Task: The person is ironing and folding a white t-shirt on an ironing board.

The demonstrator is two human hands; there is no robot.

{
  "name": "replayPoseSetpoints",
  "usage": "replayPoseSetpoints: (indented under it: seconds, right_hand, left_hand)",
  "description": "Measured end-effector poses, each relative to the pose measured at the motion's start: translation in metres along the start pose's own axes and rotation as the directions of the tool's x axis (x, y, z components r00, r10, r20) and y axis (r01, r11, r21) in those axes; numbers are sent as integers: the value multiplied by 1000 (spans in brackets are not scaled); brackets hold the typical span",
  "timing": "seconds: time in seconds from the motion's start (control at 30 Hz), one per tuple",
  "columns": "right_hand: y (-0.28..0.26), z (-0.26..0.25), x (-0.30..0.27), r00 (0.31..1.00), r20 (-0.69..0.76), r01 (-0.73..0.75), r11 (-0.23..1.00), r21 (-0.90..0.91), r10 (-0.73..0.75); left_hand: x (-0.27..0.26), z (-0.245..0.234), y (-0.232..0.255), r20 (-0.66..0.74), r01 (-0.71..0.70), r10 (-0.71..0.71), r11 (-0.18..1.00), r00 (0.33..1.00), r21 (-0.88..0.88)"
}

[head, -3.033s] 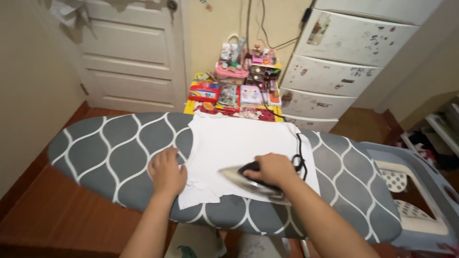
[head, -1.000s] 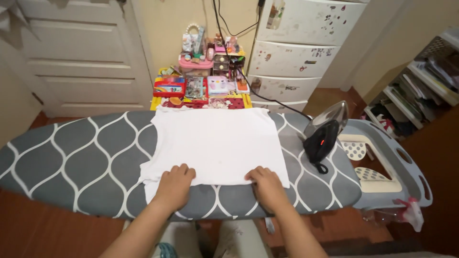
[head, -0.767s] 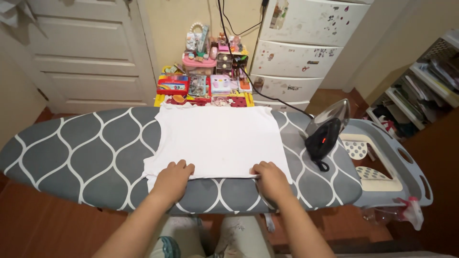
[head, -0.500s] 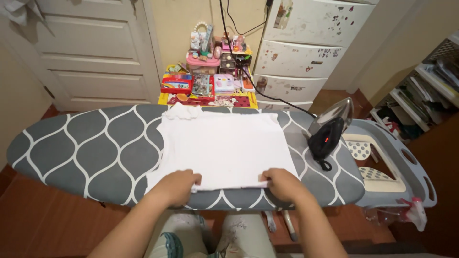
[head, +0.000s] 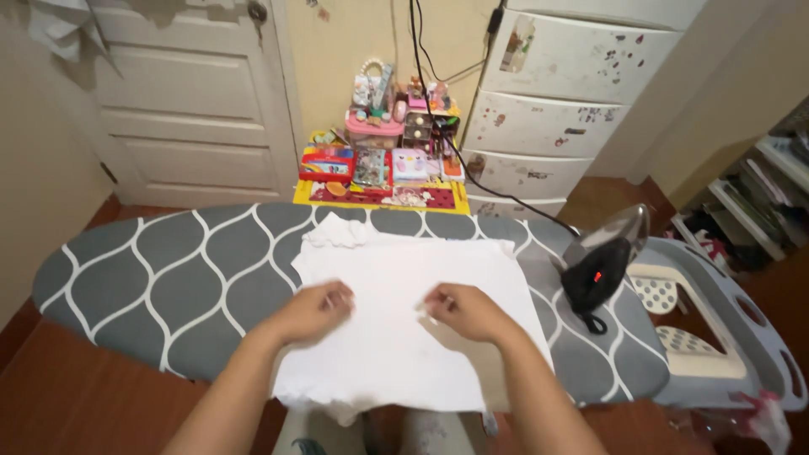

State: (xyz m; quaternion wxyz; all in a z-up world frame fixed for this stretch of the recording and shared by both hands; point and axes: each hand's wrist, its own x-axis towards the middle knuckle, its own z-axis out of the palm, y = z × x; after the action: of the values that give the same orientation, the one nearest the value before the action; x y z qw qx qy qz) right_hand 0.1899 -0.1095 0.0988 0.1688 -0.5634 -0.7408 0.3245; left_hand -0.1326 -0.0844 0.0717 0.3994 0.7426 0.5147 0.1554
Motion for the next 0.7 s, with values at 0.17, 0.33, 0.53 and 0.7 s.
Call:
replayPoseSetpoints:
  seconds: [0.17, 0.33, 0.53, 0.7]
  right_hand:
    - [9, 54, 124, 976, -213, 90, 972, 218, -43]
    - [-13, 78, 197, 863, -504, 33, 999, 9, -24]
    - [-66, 52, 201, 920, -348, -235, 964, -124, 179]
    - [-30, 63, 228, 935, -313, -220, 965, -143, 167]
  left_hand:
    - [82, -20, -45, -622, 40, -2, 998, 783, 47]
    - [138, -29, -53, -772, 295, -25, 932, 635, 212]
    - [162, -51, -43, -553, 487, -341, 863, 760, 137]
    - [177, -44, -66, -597, 422, -285, 901, 750, 99]
